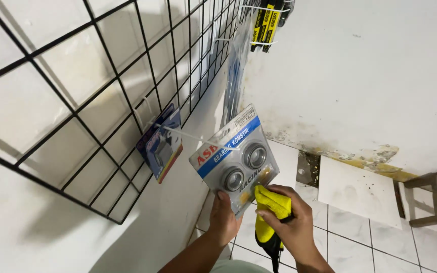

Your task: The person holds a blister pack containing two bearings and wipes its surface with a yellow cloth. The person repeatedly rubs the front and edges of the package, rotating it to access different areas, and continues wiping until the end of the clip.

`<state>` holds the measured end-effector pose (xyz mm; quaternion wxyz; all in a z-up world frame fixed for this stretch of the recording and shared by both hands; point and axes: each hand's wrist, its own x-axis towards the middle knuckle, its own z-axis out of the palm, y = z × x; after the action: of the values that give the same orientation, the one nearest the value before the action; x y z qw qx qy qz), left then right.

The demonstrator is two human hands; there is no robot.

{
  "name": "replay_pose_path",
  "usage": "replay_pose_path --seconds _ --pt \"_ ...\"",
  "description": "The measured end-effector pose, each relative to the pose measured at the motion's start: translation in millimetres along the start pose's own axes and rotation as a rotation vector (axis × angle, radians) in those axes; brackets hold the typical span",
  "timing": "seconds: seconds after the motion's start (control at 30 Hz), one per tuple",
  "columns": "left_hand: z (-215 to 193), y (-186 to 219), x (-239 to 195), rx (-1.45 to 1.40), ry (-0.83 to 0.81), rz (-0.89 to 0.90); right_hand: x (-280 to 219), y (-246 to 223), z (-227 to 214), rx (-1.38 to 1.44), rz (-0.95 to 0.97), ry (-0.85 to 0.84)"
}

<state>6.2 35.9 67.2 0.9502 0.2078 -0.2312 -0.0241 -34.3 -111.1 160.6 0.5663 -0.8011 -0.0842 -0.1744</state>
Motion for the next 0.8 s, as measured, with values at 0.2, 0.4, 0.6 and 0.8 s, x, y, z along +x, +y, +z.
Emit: replay_pose_path --seconds 0.2,0.4,0.6,0.8 --pt "4 -5 -16 0.149 -0.038 0.033 2 4 -8 -0.047 -0.032 0.033" --pt "-6 -15 -32 0.210 -0.024 -0.066 4 -3 -10 -0.075 -0.116 -0.007" --pt "-19 -31 -40 0.183 0.054 0.006 4 2 -18 -0.106 -0.176 -0.061" --pt "-38 -48 -54 0.260 0.200 -0.227 1 0 -25 -0.110 -0.163 -0.065"
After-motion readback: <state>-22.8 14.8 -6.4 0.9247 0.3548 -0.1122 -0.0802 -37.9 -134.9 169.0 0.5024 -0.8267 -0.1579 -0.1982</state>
